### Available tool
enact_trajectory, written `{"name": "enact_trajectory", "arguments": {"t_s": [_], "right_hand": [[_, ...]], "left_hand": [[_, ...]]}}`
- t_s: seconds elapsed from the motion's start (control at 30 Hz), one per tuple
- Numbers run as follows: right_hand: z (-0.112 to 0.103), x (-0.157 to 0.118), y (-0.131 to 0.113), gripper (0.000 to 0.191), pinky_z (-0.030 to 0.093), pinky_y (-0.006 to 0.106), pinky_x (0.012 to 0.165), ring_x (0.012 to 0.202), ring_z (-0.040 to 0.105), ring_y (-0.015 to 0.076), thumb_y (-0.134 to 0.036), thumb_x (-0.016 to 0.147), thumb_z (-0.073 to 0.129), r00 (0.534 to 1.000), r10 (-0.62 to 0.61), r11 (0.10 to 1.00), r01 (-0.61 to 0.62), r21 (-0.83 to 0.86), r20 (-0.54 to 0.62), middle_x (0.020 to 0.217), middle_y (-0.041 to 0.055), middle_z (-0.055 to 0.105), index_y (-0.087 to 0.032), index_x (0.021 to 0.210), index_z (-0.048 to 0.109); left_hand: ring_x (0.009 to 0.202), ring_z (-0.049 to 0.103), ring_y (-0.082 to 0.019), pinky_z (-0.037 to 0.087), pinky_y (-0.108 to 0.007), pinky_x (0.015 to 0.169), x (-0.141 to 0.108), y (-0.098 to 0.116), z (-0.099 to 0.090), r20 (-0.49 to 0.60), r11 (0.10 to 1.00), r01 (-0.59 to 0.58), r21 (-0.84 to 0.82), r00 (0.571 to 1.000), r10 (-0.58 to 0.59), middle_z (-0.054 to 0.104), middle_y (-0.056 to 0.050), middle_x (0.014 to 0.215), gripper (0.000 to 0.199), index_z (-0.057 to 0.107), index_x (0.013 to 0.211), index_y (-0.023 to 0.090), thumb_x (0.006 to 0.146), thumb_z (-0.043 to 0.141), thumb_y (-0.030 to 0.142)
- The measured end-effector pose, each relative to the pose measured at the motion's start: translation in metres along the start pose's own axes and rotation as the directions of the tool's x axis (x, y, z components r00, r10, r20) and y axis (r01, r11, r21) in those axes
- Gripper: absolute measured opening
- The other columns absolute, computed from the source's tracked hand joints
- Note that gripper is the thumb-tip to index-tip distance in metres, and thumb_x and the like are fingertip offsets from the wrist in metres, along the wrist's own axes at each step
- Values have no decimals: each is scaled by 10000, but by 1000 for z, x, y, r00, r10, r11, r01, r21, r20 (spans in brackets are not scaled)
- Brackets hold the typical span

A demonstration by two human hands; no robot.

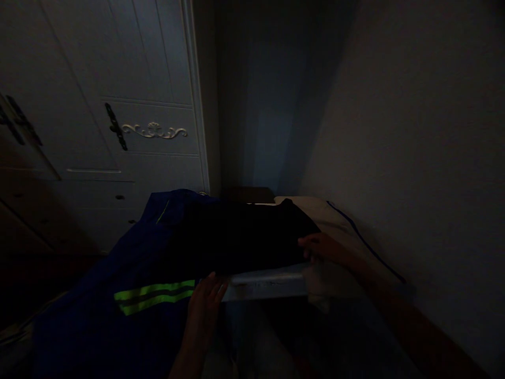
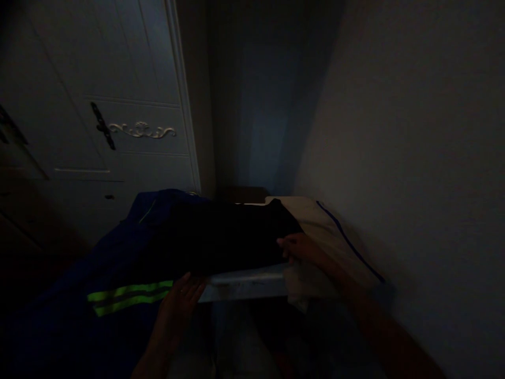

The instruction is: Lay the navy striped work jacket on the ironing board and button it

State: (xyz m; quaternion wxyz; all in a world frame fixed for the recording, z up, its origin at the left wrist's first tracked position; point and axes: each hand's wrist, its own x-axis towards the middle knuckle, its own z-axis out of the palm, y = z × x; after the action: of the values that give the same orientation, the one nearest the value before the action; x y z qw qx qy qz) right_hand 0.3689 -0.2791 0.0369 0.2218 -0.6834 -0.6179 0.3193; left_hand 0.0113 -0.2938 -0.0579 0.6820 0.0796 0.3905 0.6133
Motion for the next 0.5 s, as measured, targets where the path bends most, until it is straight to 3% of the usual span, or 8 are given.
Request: {"name": "enact_trajectory", "arguments": {"t_s": [0.07,0.13,0.2,0.27,0.37,0.5], "right_hand": [[-29,22,-1,452,545,318,637,819,711,239,-612,834,525,971,-34,999,29,-27,-236,958,132,736,-198,905,692],[-52,50,-4,346,513,369,900,1164,607,285,-472,818,621,922,25,999,-34,-16,-388,1208,161,668,-179,985,699],[-64,77,-7,304,456,412,996,1243,543,334,-395,799,682,923,182,983,-158,95,-338,1232,196,651,-129,944,708],[-66,99,-8,283,485,415,954,1122,623,338,-386,801,704,936,270,956,-233,179,-224,1106,201,704,-108,848,712],[-58,123,-9,295,539,350,836,887,703,259,-412,806,718,947,312,915,-280,290,-70,952,160,746,-118,795,705],[-47,141,-9,393,541,320,746,762,706,205,-468,809,697,942,321,847,-330,416,94,877,143,748,-83,885,698]], "left_hand": [[902,700,-189,564,-365,910,-2,6,12,-18,998,60,28,998,-59,698,-79,953,101,654,902,167,825,598,135],[865,698,-168,582,-321,848,-5,12,29,-32,999,52,2,998,-52,705,-70,962,106,665,925,168,844,601,147],[853,691,-152,584,-274,795,-5,15,46,-59,999,9,-53,998,-12,715,-57,973,113,679,931,168,858,595,144],[834,684,-139,576,-240,763,-2,16,59,-108,993,-35,-115,994,23,725,-43,950,122,692,921,165,865,589,133],[819,678,-139,571,-240,760,9,15,71,-140,982,-65,-178,989,41,734,-27,917,125,706,928,171,864,601,145],[846,684,-162,575,-274,774,21,11,75,-139,979,-83,-184,989,57,739,-32,935,144,710,970,182,844,643,193]]}}
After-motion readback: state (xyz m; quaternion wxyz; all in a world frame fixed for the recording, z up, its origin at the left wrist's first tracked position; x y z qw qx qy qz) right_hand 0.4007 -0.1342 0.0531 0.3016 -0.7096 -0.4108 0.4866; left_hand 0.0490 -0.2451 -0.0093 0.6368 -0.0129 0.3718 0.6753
